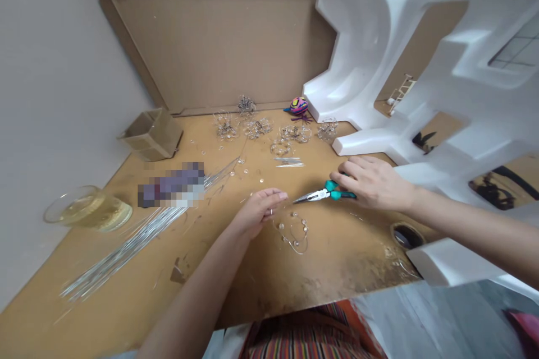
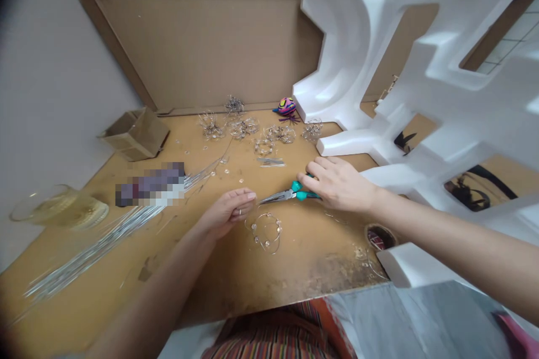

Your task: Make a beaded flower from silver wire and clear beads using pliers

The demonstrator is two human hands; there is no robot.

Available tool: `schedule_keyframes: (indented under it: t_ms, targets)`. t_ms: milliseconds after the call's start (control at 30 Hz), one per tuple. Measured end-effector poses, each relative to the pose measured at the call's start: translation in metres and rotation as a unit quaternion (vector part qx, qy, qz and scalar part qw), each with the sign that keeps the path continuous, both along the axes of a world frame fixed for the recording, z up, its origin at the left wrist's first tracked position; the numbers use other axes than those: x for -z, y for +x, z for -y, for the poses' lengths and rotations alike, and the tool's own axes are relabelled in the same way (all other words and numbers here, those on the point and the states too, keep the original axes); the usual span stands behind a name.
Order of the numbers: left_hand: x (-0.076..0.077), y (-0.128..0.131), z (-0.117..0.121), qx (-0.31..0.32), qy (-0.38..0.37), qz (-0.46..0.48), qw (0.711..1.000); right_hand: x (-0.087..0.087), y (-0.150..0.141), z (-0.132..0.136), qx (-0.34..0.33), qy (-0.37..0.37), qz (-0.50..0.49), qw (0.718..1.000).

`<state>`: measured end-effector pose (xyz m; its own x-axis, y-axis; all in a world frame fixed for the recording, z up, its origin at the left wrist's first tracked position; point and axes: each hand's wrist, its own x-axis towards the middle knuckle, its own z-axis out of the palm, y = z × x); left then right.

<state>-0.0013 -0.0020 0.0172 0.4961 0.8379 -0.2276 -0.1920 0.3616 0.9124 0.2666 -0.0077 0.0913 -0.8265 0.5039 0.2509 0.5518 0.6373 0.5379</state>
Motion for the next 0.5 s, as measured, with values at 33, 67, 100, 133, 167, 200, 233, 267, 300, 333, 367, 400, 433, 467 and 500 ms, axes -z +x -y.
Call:
schedule_keyframes:
  t_ms: [33, 67, 100, 133, 167, 200, 233, 267, 300, 333, 367, 400, 433, 467, 500]
  targets:
    - [0.0, 0.0, 0.0001, 0.001, 0.0, 0.001, 1.0, -0.001, -0.0013, -0.0005, -0.007, 0.004, 0.003, 1.0]
    - [-0.0002, -0.0001, 0.0001, 0.002, 0.0, 0.003, 1.0, -0.0016, -0.0025, -0.0009, -0.013, 0.006, 0.004, 1.0]
    - [-0.0003, -0.0003, 0.0002, 0.003, 0.0, 0.005, 1.0, -0.002, -0.0034, -0.0011, -0.017, 0.008, 0.005, 1.0]
    - [-0.0005, -0.0004, 0.0002, 0.004, 0.0, 0.007, 1.0, -0.0022, -0.0041, -0.0012, -0.021, 0.01, 0.006, 1.0]
    - [-0.0007, -0.0005, 0.0003, 0.006, -0.001, 0.01, 1.0, -0.0023, -0.0046, -0.0011, -0.023, 0.013, 0.006, 1.0]
    - [-0.0009, -0.0006, 0.0003, 0.006, -0.002, 0.011, 1.0, -0.0024, -0.0049, -0.0009, -0.025, 0.015, 0.007, 1.0]
    - [-0.0011, -0.0007, 0.0005, 0.008, -0.003, 0.013, 1.0, -0.0026, -0.0052, -0.0005, -0.025, 0.016, 0.007, 1.0]
    - [-0.0013, -0.0007, 0.0007, 0.01, -0.003, 0.015, 1.0, -0.0028, -0.0054, -0.0001, -0.023, 0.015, 0.009, 1.0]
    - [-0.0014, -0.0007, 0.001, 0.012, -0.004, 0.017, 1.0, -0.0032, -0.0057, 0.0003, -0.02, 0.013, 0.011, 1.0]
    - [-0.0016, -0.0007, 0.0013, 0.015, -0.005, 0.019, 1.0, -0.0035, -0.006, 0.0007, -0.016, 0.009, 0.013, 1.0]
    - [-0.0017, -0.0006, 0.0015, 0.018, -0.007, 0.02, 1.0, -0.0039, -0.0062, 0.0011, -0.011, 0.005, 0.016, 1.0]
    - [-0.0018, -0.0006, 0.0018, 0.022, -0.009, 0.022, 0.999, -0.0042, -0.0065, 0.0014, -0.006, -0.001, 0.019, 1.0]
    - [-0.002, -0.0005, 0.002, 0.026, -0.012, 0.023, 0.999, -0.0045, -0.0066, 0.0016, -0.002, -0.007, 0.021, 1.0]
    - [-0.0022, -0.0004, 0.0021, 0.029, -0.016, 0.025, 0.999, -0.0045, -0.0067, 0.0017, 0.001, -0.012, 0.021, 1.0]
    - [-0.0024, -0.0003, 0.0021, 0.032, -0.02, 0.027, 0.999, -0.0045, -0.0067, 0.0017, 0.003, -0.016, 0.02, 1.0]
